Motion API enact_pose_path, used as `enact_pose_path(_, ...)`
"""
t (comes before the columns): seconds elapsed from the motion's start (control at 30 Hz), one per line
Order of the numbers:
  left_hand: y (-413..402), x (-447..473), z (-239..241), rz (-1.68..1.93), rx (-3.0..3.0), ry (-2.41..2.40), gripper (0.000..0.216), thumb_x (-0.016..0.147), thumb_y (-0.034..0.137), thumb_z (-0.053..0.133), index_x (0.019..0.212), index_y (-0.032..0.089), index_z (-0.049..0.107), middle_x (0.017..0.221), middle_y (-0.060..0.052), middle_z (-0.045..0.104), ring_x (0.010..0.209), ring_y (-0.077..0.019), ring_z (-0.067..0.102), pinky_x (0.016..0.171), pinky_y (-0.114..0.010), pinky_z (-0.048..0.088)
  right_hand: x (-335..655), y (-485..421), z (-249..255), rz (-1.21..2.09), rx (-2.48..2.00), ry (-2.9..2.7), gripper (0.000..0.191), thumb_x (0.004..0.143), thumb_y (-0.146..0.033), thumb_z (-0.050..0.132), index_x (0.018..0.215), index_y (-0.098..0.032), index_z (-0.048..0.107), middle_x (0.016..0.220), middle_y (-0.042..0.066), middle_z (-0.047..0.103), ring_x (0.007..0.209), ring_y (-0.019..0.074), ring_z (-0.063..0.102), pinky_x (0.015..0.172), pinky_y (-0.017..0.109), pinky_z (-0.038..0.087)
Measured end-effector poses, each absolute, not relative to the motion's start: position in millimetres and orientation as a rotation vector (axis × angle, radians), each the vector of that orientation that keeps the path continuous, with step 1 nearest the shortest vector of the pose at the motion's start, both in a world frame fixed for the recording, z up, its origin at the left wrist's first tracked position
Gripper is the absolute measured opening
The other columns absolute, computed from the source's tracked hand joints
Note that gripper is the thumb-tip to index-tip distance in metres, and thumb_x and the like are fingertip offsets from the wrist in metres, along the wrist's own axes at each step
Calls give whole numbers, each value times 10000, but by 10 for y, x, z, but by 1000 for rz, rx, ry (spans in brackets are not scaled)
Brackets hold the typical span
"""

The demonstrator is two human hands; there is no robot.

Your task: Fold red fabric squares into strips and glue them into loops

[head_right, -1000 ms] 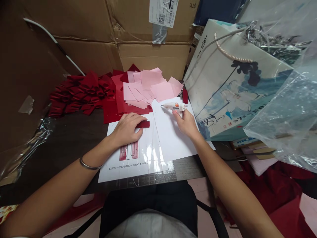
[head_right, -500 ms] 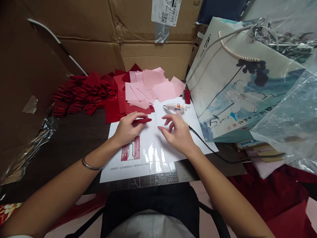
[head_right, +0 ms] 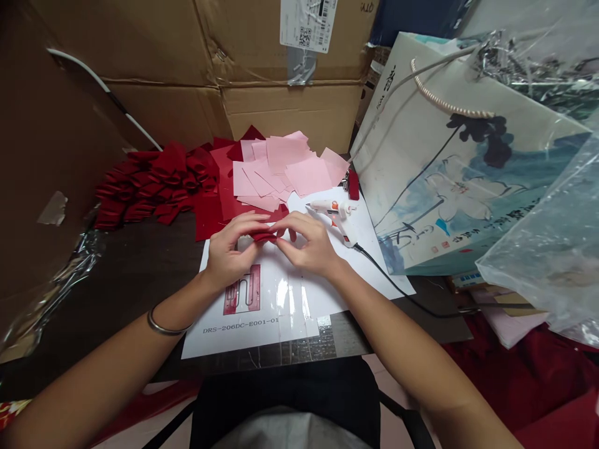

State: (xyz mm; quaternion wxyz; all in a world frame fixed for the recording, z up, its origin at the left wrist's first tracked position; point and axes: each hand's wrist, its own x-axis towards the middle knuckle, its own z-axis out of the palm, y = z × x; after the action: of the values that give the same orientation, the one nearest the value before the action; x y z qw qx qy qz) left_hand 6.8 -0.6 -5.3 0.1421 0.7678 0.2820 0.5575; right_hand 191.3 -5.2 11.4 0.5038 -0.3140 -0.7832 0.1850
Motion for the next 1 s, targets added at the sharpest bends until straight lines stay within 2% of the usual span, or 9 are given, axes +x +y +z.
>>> enact_pose_path(0.3, 1, 59, -63, 1641, 2299, 662, 354, 806, 51, 674, 1114, 221, 636, 1022, -28, 752, 1087, -229, 684, 1060, -512, 481, 1924, -110, 88, 201, -614, -1913, 239, 789, -90, 633, 971, -244, 647, 839, 9, 732, 660, 160, 628, 580, 332, 483)
enact_pose_path(0.73, -1, 66, -78, 1555, 2284, 750, 273, 853, 186, 686, 1114, 217, 612, 988, -33, 763, 1045, -223, 705, 1074, -503, 464, 1892, -165, 110, 208, -641, -1901, 262, 804, -78, 604, 990, -261, 627, 834, -3, 719, 638, 157, 613, 562, 337, 489)
enact_pose_path(1.0, -21, 77, -73, 1601, 2343, 671, 305, 837, 103, 666, 1114, 225, 624, 981, -19, 756, 970, -201, 727, 1054, -492, 484, 1888, -182, 117, 211, -623, -1913, 241, 796, -105, 646, 995, -241, 646, 783, 7, 709, 627, 158, 610, 561, 338, 497)
